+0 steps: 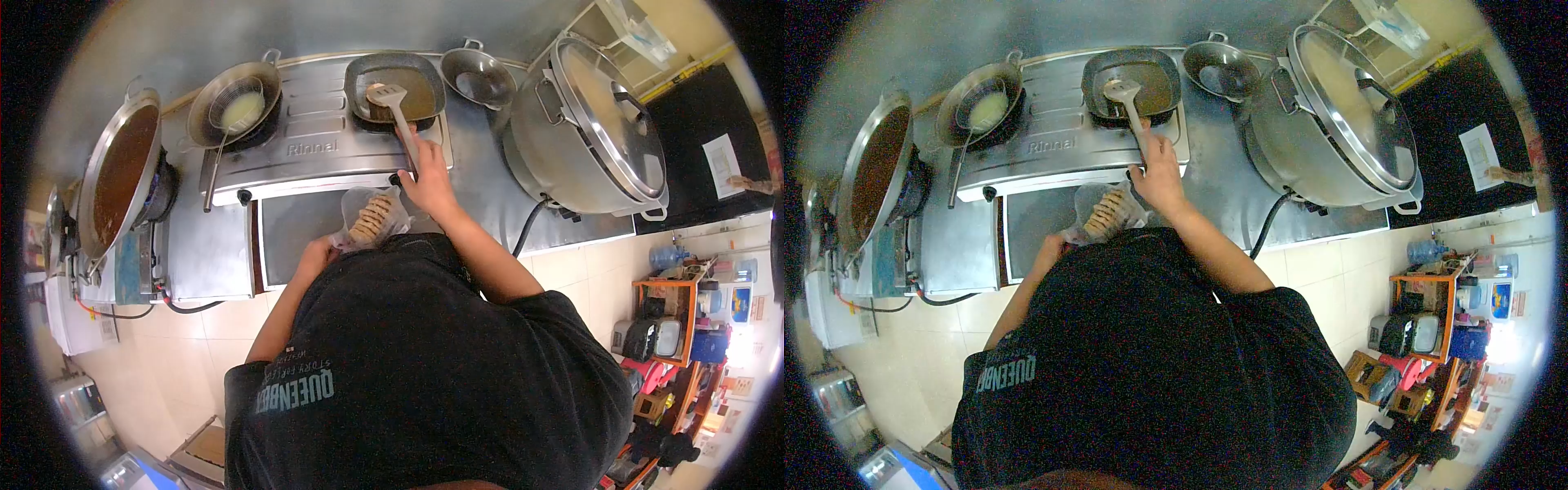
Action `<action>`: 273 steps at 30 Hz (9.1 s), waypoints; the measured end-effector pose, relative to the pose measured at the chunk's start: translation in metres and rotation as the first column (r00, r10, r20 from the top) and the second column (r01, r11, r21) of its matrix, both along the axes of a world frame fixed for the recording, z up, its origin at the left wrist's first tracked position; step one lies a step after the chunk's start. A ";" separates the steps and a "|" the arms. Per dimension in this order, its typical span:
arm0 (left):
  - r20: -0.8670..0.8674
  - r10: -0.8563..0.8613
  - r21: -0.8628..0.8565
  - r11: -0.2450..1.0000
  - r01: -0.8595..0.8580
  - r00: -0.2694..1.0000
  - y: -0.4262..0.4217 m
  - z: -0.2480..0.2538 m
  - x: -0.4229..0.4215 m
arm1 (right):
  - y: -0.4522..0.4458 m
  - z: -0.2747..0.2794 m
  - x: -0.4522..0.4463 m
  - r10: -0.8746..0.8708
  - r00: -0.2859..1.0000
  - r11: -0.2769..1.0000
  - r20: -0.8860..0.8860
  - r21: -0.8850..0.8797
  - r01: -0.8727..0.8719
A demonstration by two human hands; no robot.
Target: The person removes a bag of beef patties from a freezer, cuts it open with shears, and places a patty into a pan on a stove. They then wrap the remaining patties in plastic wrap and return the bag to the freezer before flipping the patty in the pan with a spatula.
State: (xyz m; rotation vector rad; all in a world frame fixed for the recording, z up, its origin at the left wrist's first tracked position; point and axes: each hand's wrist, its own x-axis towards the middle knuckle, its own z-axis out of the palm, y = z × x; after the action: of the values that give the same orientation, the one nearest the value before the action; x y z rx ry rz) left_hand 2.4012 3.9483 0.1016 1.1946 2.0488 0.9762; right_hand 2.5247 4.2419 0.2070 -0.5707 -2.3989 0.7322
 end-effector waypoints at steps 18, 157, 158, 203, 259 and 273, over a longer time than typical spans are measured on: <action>0.442 0.213 0.093 0.955 -0.281 0.871 0.005 0.013 0.027 | 0.003 -0.086 0.138 -0.106 0.992 0.877 -0.066 -0.476 0.062; 0.264 0.964 0.033 -0.026 -0.999 -0.016 -2.499 -0.088 -1.512 | -2.300 0.116 -1.717 0.838 0.487 0.448 0.246 0.199 -0.871; 0.244 0.964 0.078 0.092 -0.993 0.109 -2.499 -0.077 -1.556 | -2.308 0.115 -1.722 0.816 0.528 0.491 0.235 0.202 -0.848; -0.571 0.750 0.233 -0.240 -0.942 -0.333 -2.679 -0.059 -1.816 | -2.306 0.100 -1.965 0.750 0.612 0.594 0.252 0.150 -0.790; 0.207 0.874 0.315 -0.486 -0.816 -0.441 -2.597 0.009 -1.782 | -2.835 0.029 -2.609 0.723 0.538 0.269 0.434 0.540 -0.798; 0.345 0.874 0.362 -0.460 -0.811 -0.342 -2.666 -0.035 -1.831 | -2.737 0.166 -2.407 0.966 0.155 -0.013 0.206 0.638 -0.770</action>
State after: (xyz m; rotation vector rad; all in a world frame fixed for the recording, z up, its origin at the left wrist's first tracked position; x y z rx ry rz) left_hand 0.5703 1.2818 0.0663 -1.1942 2.7259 2.3236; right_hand 0.1175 1.5048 0.3729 1.5252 -2.1960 0.2904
